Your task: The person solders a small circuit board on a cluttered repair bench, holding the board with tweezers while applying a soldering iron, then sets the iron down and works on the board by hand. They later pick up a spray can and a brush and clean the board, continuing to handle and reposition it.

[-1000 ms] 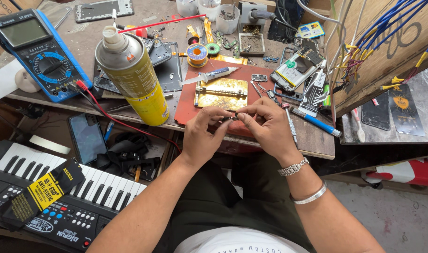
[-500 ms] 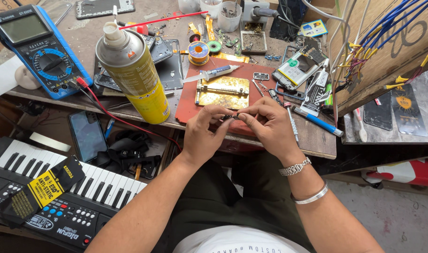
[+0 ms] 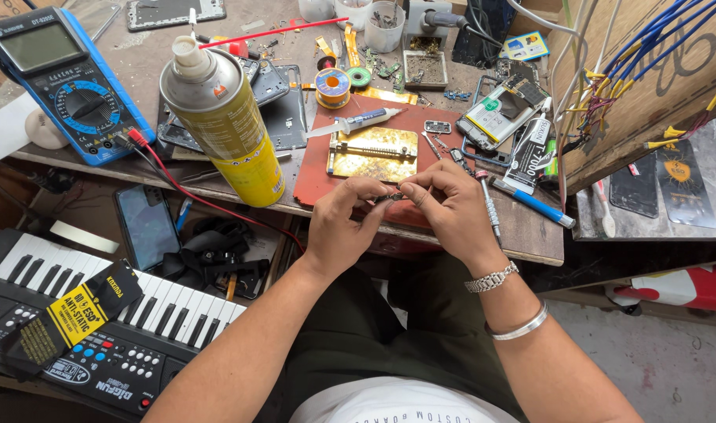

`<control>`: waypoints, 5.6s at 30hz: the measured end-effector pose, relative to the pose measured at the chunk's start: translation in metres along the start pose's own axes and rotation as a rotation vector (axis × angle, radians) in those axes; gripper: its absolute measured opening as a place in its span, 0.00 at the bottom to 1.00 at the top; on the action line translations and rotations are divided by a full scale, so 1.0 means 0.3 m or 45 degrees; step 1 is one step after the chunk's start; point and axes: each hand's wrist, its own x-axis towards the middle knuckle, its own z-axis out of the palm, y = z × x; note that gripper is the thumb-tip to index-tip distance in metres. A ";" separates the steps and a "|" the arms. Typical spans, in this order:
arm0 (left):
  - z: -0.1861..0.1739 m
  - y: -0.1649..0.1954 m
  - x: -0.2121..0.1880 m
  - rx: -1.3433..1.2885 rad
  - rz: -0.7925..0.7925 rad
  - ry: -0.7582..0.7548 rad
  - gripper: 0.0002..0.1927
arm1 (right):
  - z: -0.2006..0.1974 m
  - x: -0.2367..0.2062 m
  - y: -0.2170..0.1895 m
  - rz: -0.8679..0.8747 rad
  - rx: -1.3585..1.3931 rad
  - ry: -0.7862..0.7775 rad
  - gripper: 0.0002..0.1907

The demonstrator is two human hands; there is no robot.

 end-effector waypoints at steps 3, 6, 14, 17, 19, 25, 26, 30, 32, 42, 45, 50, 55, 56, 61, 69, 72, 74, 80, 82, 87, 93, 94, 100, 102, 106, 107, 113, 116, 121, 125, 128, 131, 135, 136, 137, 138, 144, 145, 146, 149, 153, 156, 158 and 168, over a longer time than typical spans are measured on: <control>-0.004 0.016 0.006 0.021 0.046 0.019 0.13 | -0.004 -0.001 0.008 -0.013 0.035 0.036 0.08; -0.012 0.034 0.015 0.047 0.035 0.035 0.10 | -0.007 0.000 0.013 -0.025 0.070 0.092 0.08; -0.021 0.057 0.034 0.042 -0.088 -0.005 0.11 | 0.001 -0.004 0.001 -0.006 0.102 0.079 0.07; -0.024 0.058 0.035 -0.022 -0.168 -0.028 0.09 | 0.003 -0.003 -0.004 -0.050 0.088 0.052 0.07; -0.026 0.057 0.036 -0.049 -0.179 -0.028 0.09 | 0.005 -0.002 -0.007 -0.059 0.103 0.008 0.08; -0.028 0.055 0.038 -0.015 -0.156 0.008 0.07 | 0.005 -0.003 -0.019 0.007 0.073 -0.065 0.08; -0.028 0.054 0.038 0.006 -0.148 0.011 0.07 | 0.004 -0.003 -0.022 -0.005 0.068 -0.067 0.08; -0.031 0.052 0.038 0.036 -0.131 0.012 0.07 | 0.003 -0.010 -0.032 -0.081 0.017 -0.060 0.08; -0.034 0.052 0.038 0.037 -0.132 0.005 0.07 | 0.004 -0.013 -0.037 -0.151 -0.026 -0.051 0.07; -0.040 0.060 0.042 -0.023 -0.159 -0.027 0.05 | 0.022 -0.021 -0.050 -0.346 -0.171 0.032 0.05; -0.038 0.061 0.044 -0.027 -0.191 -0.026 0.05 | 0.025 -0.022 -0.052 -0.324 -0.181 0.043 0.05; -0.041 0.059 0.044 -0.037 -0.188 -0.030 0.06 | 0.025 -0.024 -0.051 -0.287 -0.180 0.052 0.05; -0.040 0.054 0.042 -0.030 -0.181 -0.028 0.06 | 0.027 -0.020 -0.046 -0.276 -0.184 0.038 0.05; -0.040 0.053 0.041 -0.047 -0.194 -0.028 0.06 | 0.027 -0.020 -0.045 -0.269 -0.181 0.041 0.05; -0.040 0.050 0.044 -0.097 -0.214 -0.036 0.07 | 0.025 -0.021 -0.045 -0.304 -0.177 0.040 0.05; -0.043 0.054 0.045 -0.110 -0.245 -0.050 0.06 | 0.023 -0.023 -0.051 -0.378 -0.218 0.044 0.05; -0.043 0.053 0.043 -0.121 -0.235 -0.042 0.06 | 0.026 -0.022 -0.049 -0.379 -0.210 0.051 0.05; -0.041 0.052 0.043 -0.104 -0.225 -0.043 0.06 | 0.025 -0.023 -0.047 -0.374 -0.207 0.053 0.04; -0.039 0.049 0.042 -0.029 -0.205 -0.048 0.06 | 0.027 -0.022 -0.043 -0.341 -0.196 0.047 0.04; -0.037 0.051 0.041 -0.038 -0.198 -0.047 0.06 | 0.026 -0.022 -0.041 -0.294 -0.191 0.046 0.04; -0.040 0.054 0.042 -0.014 -0.226 -0.057 0.06 | 0.026 -0.020 -0.042 -0.332 -0.175 0.042 0.04; -0.041 0.056 0.042 -0.008 -0.209 -0.055 0.06 | 0.020 -0.027 -0.048 -0.454 -0.175 0.028 0.04; -0.041 0.057 0.042 0.000 -0.209 -0.051 0.06 | 0.019 -0.029 -0.049 -0.443 -0.173 0.024 0.04; -0.039 0.056 0.037 0.004 -0.218 -0.034 0.06 | 0.021 -0.031 -0.056 -0.445 -0.253 0.038 0.06; -0.037 0.056 0.035 0.002 -0.188 -0.016 0.06 | 0.020 -0.031 -0.059 -0.439 -0.227 0.043 0.08; -0.037 0.051 0.033 -0.040 -0.196 -0.016 0.07 | 0.015 -0.036 -0.063 -0.531 -0.193 0.047 0.12; -0.038 0.050 0.032 -0.043 -0.191 -0.019 0.07 | 0.017 -0.036 -0.062 -0.509 -0.196 0.048 0.12; -0.040 0.046 0.031 -0.030 -0.165 -0.048 0.07 | 0.021 -0.033 -0.044 -0.476 -0.226 0.067 0.10; -0.043 0.046 0.032 -0.025 -0.144 -0.069 0.07 | 0.019 -0.035 -0.040 -0.431 -0.215 0.070 0.08; -0.049 0.046 0.035 -0.033 -0.162 -0.095 0.06 | 0.016 -0.036 -0.050 -0.511 -0.248 0.062 0.10; -0.050 0.045 0.036 -0.036 -0.153 -0.089 0.07 | 0.013 -0.031 -0.056 -0.544 -0.278 0.042 0.12; -0.052 0.044 0.038 -0.057 -0.161 -0.091 0.07 | 0.011 -0.029 -0.057 -0.488 -0.237 0.023 0.10; -0.055 0.044 0.038 -0.056 -0.170 -0.108 0.07 | 0.012 -0.032 -0.059 -0.474 -0.212 0.034 0.09; -0.057 0.048 0.040 -0.047 -0.163 -0.118 0.06 | 0.020 -0.037 -0.063 -0.488 -0.306 0.101 0.08; -0.059 0.050 0.040 -0.037 -0.162 -0.119 0.06 | 0.022 -0.037 -0.065 -0.496 -0.346 0.121 0.08; -0.058 0.051 0.040 -0.048 -0.161 -0.111 0.06 | 0.022 -0.036 -0.067 -0.483 -0.359 0.121 0.07; -0.057 0.053 0.040 -0.059 -0.159 -0.103 0.06 | 0.020 -0.033 -0.068 -0.471 -0.372 0.122 0.07; -0.054 0.045 0.035 -0.121 -0.205 -0.056 0.10 | 0.014 -0.008 -0.076 -0.439 -0.416 0.098 0.06; -0.053 0.041 0.032 -0.147 -0.217 -0.053 0.12 | 0.014 -0.006 -0.078 -0.441 -0.420 0.098 0.06; -0.051 0.036 0.029 -0.164 -0.225 -0.051 0.12 | 0.013 -0.005 -0.080 -0.443 -0.431 0.098 0.06; -0.048 0.020 0.019 -0.178 -0.218 -0.048 0.14 | 0.012 -0.003 -0.088 -0.454 -0.464 0.101 0.06; -0.038 0.008 0.009 -0.136 -0.172 -0.047 0.15 | 0.013 -0.010 -0.097 -0.441 -0.501 0.101 0.07; -0.031 0.007 0.006 -0.100 -0.130 -0.036 0.18 | 0.016 -0.013 -0.101 -0.406 -0.528 0.104 0.07; -0.029 0.010 0.004 -0.105 -0.138 -0.034 0.19 | 0.016 -0.014 -0.104 -0.393 -0.542 0.097 0.07; -0.033 0.011 0.004 -0.082 -0.226 -0.072 0.20 | -0.007 -0.002 -0.136 -0.296 -0.537 -0.036 0.06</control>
